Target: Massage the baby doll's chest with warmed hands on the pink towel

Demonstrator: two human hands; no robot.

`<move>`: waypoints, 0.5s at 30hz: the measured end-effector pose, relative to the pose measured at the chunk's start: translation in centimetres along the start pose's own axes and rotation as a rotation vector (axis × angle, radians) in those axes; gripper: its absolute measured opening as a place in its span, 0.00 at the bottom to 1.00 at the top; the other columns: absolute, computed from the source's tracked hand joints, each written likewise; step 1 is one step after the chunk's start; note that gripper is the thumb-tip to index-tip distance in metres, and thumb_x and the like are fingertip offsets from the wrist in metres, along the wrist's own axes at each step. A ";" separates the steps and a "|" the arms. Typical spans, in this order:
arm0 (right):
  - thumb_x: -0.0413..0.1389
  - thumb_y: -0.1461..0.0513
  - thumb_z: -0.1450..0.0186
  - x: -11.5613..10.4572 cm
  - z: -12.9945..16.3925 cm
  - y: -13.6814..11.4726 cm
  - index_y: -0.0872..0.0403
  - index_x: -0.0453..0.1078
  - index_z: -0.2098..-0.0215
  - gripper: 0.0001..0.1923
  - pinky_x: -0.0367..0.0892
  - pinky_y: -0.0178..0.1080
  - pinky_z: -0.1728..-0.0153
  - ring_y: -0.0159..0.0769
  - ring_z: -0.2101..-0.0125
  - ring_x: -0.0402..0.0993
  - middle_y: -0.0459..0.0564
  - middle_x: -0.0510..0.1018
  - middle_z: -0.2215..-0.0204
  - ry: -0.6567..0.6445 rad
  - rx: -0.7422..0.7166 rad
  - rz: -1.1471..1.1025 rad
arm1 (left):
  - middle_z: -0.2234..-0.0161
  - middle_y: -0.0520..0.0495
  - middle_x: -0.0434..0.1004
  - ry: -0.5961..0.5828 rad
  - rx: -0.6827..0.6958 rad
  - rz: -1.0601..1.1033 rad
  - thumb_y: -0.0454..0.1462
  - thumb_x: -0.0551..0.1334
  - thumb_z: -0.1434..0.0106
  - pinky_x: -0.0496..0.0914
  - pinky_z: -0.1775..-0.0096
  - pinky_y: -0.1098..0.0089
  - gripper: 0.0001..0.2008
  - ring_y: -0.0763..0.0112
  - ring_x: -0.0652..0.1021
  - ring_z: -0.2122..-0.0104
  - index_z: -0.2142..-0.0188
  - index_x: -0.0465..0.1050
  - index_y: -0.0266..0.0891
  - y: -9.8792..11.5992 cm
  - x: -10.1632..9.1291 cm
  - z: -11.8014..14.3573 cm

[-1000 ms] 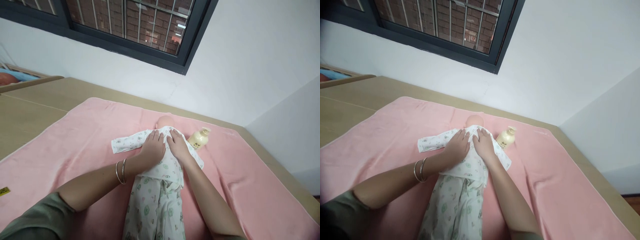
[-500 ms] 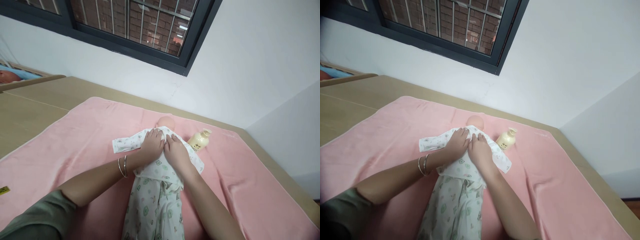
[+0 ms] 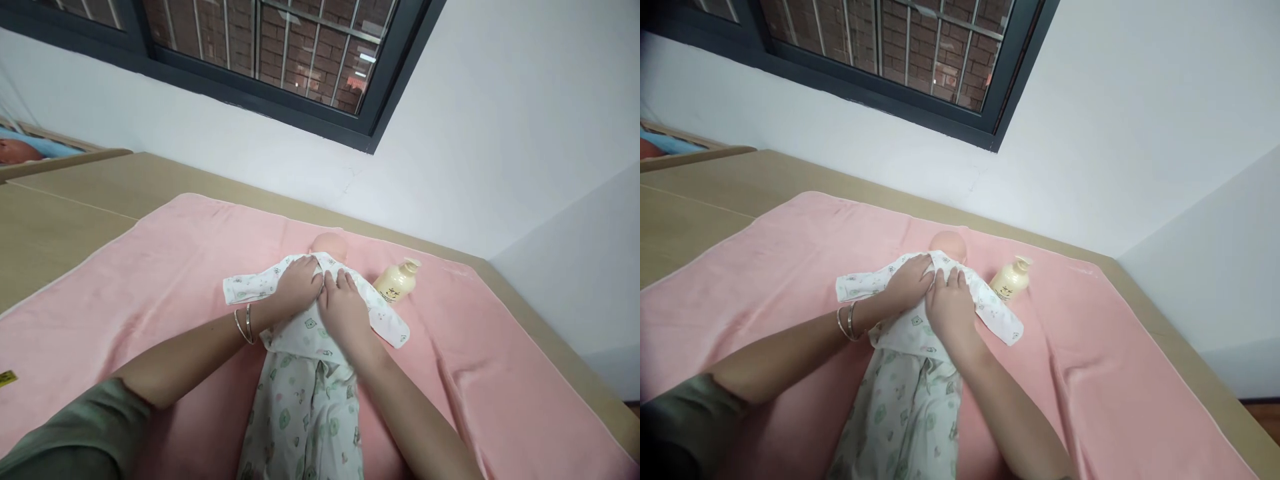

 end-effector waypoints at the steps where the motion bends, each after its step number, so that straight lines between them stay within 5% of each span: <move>1: 0.44 0.59 0.28 0.1 0.2 -0.2 0.59 0.61 0.33 0.27 0.58 0.55 0.38 0.57 0.35 0.58 0.65 0.64 0.36 0.005 -0.011 0.005 | 0.51 0.37 0.77 0.003 -0.003 0.002 0.35 0.49 0.33 0.68 0.45 0.54 0.16 0.56 0.75 0.49 0.52 0.71 0.36 -0.2 0.1 -0.1; 10: 0.43 0.59 0.27 1.0 -2.7 3.3 0.56 0.63 0.35 0.25 0.50 0.54 0.33 0.46 0.33 0.56 0.58 0.64 0.35 0.032 -0.005 -0.225 | 0.40 0.39 0.71 0.143 -0.025 0.016 0.38 0.50 0.32 0.61 0.37 0.53 0.22 0.56 0.69 0.39 0.43 0.68 0.36 0.1 2.0 0.9; 15: 0.41 0.60 0.27 1.0 -2.4 2.7 0.60 0.61 0.34 0.26 0.49 0.55 0.34 0.48 0.33 0.54 0.62 0.62 0.35 0.033 -0.001 -0.194 | 0.41 0.39 0.73 0.166 -0.022 0.041 0.38 0.50 0.32 0.60 0.36 0.55 0.22 0.57 0.70 0.40 0.43 0.70 0.34 0.0 2.0 1.0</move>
Point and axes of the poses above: each hand's wrist, its own z-axis away from the middle knuckle, its own x-axis out of the palm, y = z × x, the point moved 1 cm from there along -z, towards the middle knuckle
